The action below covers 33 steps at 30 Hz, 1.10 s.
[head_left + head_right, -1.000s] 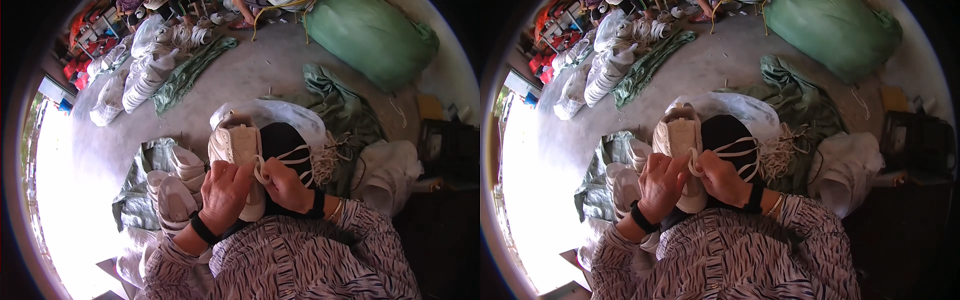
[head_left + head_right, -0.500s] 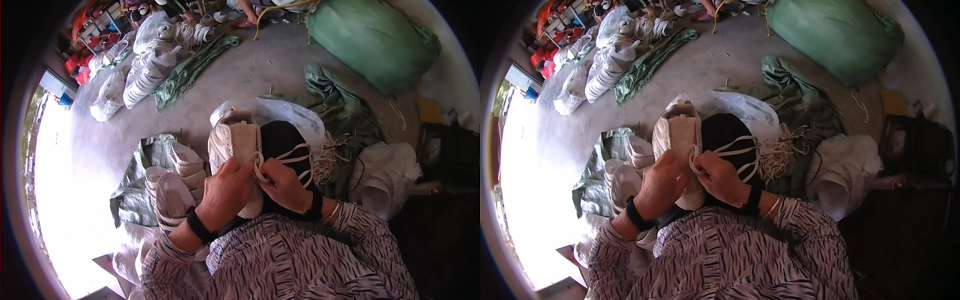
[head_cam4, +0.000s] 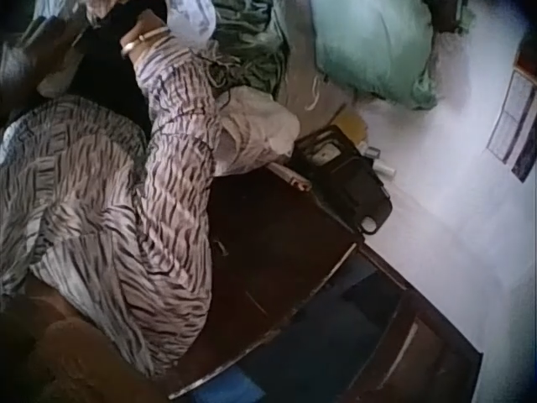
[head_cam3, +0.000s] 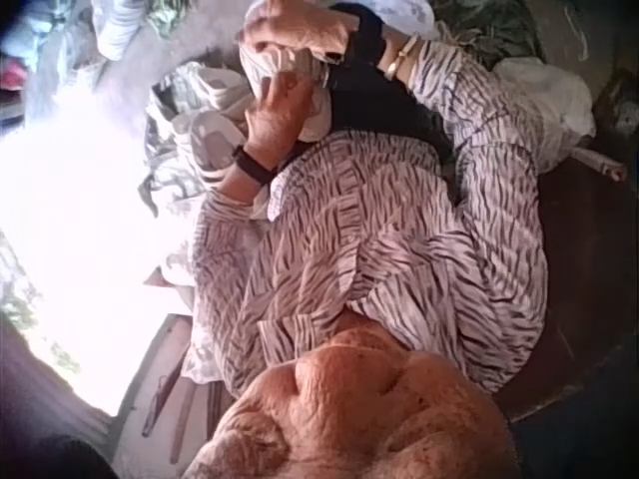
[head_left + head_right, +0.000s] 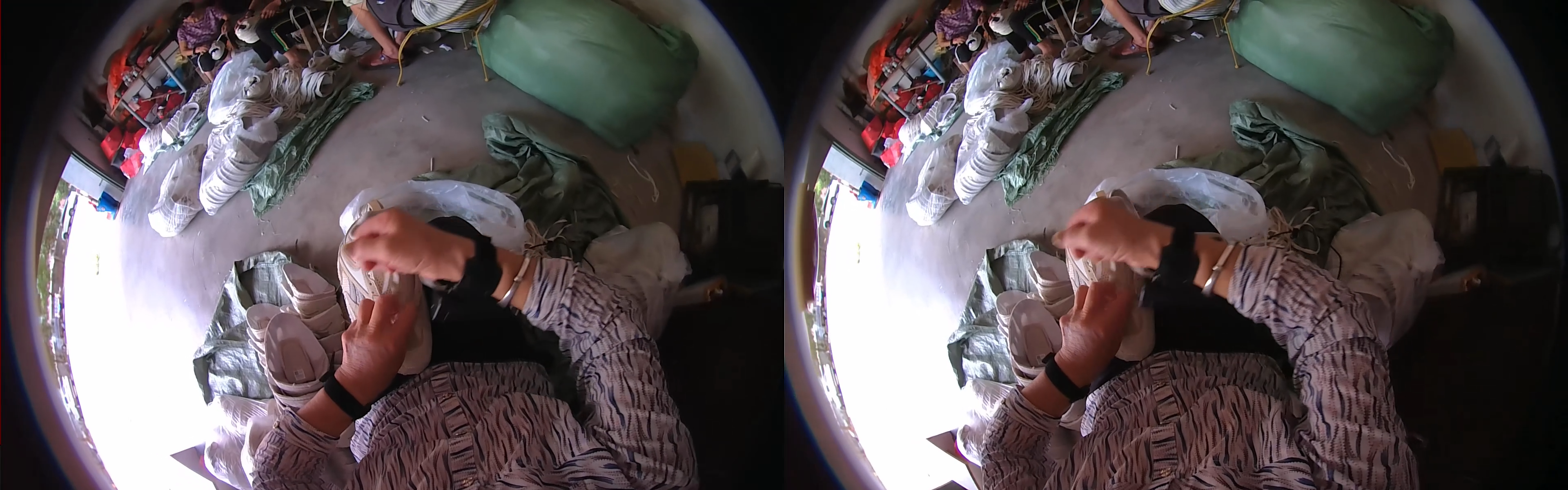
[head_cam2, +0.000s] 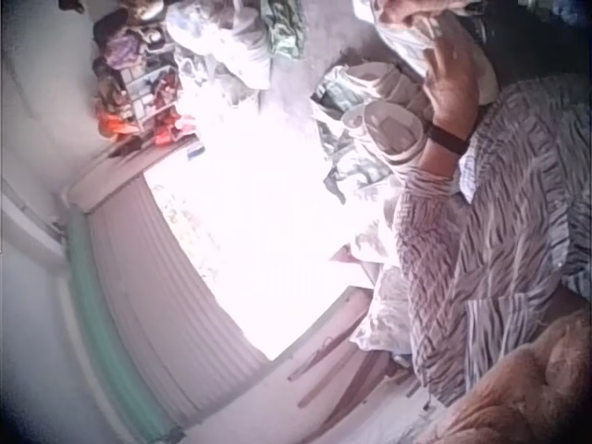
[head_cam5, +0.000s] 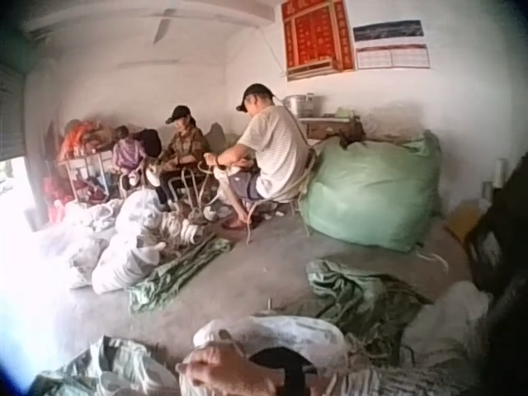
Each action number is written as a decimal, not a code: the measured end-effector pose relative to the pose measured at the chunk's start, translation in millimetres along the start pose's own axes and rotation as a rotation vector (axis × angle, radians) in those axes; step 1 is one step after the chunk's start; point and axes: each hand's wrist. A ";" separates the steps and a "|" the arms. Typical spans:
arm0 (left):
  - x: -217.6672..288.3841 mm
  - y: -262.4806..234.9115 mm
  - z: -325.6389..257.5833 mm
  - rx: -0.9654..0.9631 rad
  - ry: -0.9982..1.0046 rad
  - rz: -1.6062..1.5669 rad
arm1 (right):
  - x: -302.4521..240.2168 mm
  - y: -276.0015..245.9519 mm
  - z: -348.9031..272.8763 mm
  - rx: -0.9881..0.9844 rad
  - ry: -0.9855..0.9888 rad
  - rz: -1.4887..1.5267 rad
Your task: Lacing multiple pairs of beige sneakers while sitting in a workshop environment.
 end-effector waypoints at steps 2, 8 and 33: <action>-1.8 -0.1 -3.0 0.019 0.017 -0.005 | -11.7 14.9 -1.2 -0.039 -0.065 -0.149; -11.2 2.5 -28.4 0.108 0.163 -0.078 | -2.0 -50.5 -24.7 0.334 0.111 0.336; -42.1 -19.8 -3.1 0.012 0.162 -0.126 | 49.8 -1.8 -47.1 0.167 -0.585 -1.141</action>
Point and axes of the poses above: each hand's wrist, its own z-axis towards the middle knuckle, its own y-axis out of the palm, x = y × z
